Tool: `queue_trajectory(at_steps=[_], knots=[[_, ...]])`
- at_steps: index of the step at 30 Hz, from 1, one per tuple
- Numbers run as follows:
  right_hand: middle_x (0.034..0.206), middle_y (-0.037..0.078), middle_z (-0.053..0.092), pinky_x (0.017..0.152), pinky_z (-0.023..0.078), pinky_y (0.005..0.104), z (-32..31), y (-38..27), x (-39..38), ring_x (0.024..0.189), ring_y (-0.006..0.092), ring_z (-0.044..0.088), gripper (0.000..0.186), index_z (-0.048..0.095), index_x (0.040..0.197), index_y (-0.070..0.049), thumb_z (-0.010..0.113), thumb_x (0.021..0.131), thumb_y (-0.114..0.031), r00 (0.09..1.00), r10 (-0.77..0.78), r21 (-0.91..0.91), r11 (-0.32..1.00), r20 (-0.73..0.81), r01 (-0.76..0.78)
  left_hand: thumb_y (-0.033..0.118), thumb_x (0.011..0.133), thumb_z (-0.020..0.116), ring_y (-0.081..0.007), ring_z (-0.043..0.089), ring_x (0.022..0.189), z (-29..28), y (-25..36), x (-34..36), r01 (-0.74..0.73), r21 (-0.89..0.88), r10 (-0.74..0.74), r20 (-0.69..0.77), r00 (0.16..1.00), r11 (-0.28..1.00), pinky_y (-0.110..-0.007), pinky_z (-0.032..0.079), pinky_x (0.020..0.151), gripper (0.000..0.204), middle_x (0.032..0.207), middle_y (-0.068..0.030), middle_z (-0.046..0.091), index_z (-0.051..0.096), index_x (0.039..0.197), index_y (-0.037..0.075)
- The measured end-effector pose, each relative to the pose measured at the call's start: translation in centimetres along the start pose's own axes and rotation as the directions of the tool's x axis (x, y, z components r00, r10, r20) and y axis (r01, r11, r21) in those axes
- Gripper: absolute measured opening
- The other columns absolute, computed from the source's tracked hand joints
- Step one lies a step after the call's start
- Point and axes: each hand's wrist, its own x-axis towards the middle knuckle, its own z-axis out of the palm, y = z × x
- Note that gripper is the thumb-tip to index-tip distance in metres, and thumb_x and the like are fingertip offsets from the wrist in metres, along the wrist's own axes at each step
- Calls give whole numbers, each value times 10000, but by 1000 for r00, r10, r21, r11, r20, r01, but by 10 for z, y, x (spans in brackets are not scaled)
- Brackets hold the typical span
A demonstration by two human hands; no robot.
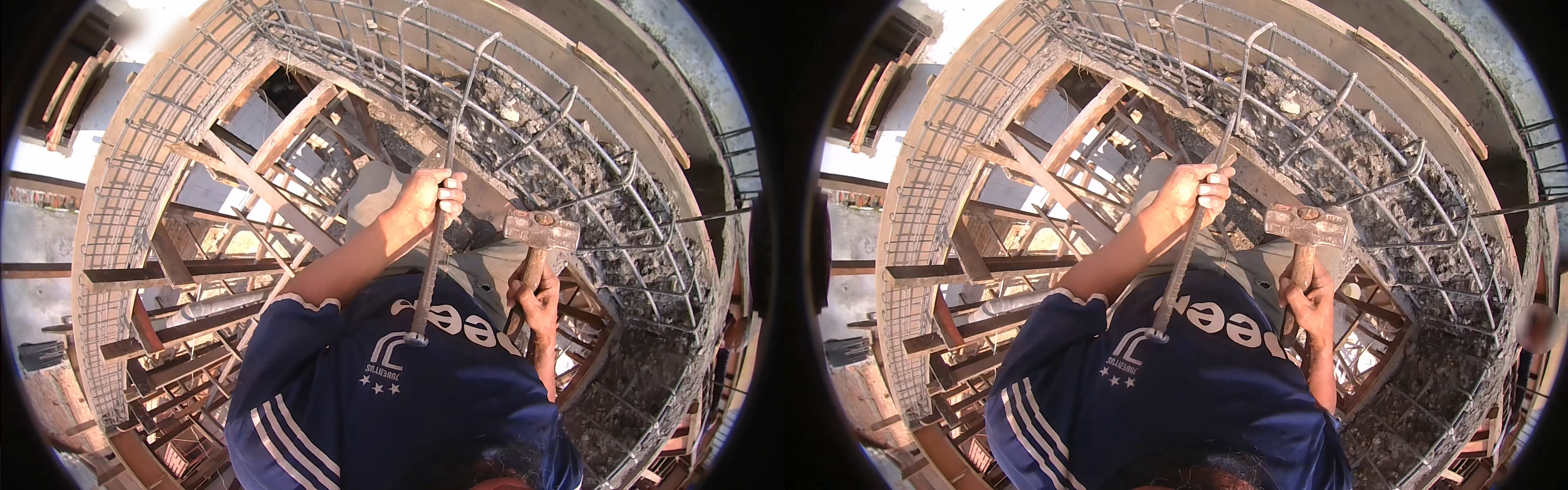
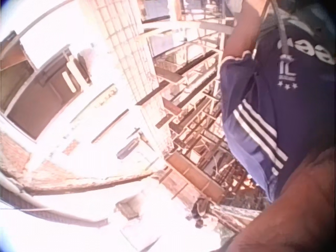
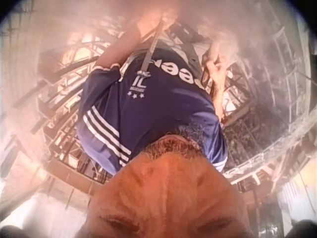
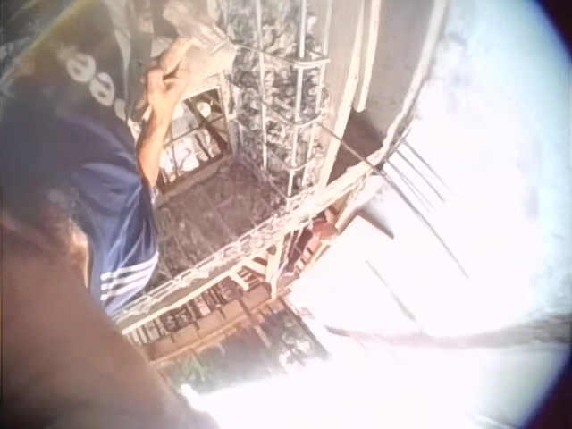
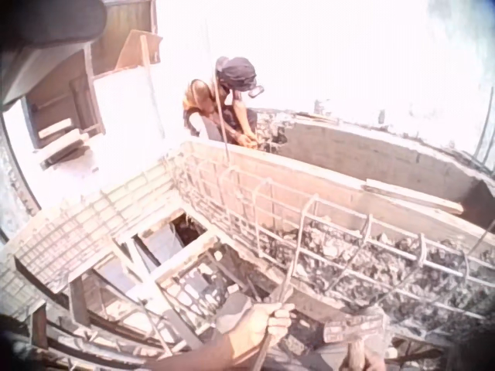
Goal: The person uses a hammer to strike and bend metal rebar into a curved concrete form on a construction site, manually positioning the rods before hammering them.
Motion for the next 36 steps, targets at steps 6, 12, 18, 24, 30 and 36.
queue_trajectory(at_steps=[6, 12, 18, 24, 30, 36], knots=[[689, 29, 558, 493, 438, 238, -16, 4, -43, 535, 91, 551, 109, 536, 853, -21, 622, 861, -88, 980, -112, -43, 993, -164, 106, 229, 1063, 381, -90, 402, 560, 31, -68, -2, -50, -177, 50, -7, 999, 983, -234, 358, 477, 237, 722, 3, 436, 466, 1006, 15], [696, 57, 565, 501, 443, 258, -24, 21, -73, 528, 116, 551, 107, 530, 896, -8, 613, 872, -71, 944, -164, -15, 986, -285, 167, 251, 1060, 388, -101, 381, 529, 37, -92, 46, -177, -70, 175, -24, 984, 982, -255, 346, 464, 291, 663, 7, 402, 478, 884, 38], [682, 74, 567, 471, 457, 266, -36, 52, -95, 503, 145, 556, 206, 531, 989, 9, 651, 857, -94, 916, -150, 129, 969, -372, 212, 206, 1029, 355, -126, 369, 499, 28, -95, 100, -201, 175, 221, -105, 970, 964, -277, 331, 459, 320, 603, 15, 385, 453, 752, 81], [685, 79, 519, 498, 496, 327, -25, -25, -134, 527, 188, 526, 365, 448, 1125, 1, 680, 887, -149, 581, -621, -12, 688, -525, 725, 236, 1046, 366, -129, 372, 508, 35, -96, 100, -254, 205, 277, -91, 957, 945, -292, 356, 472, 351, 609, 11, 387, 420, 729, 97], [698, 27, 484, 572, 440, 291, -18, -65, -181, 556, 135, 518, 142, 554, 1025, -88, 561, 940, -201, -39, -836, -177, 71, -548, 982, 191, 1029, 373, -135, 377, 506, 37, -95, 109, -251, 137, 258, -35, 966, 958, -300, 364, 477, 310, 603, 3, 388, 419, 738, 95], [813, 89, 663, 657, 515, 332, -2, 48, -139, 676, 217, 631, 103, 677, 895, -16, 684, 801, -59, 860, -394, -546, 820, -324, 170, 152, 1009, 384, -133, 369, 490, 17, -96, 112, -252, 167, 265, -59, 962, 953, -292, 338, 461, 299, 594, 8, 388, 422, 716, 103]])
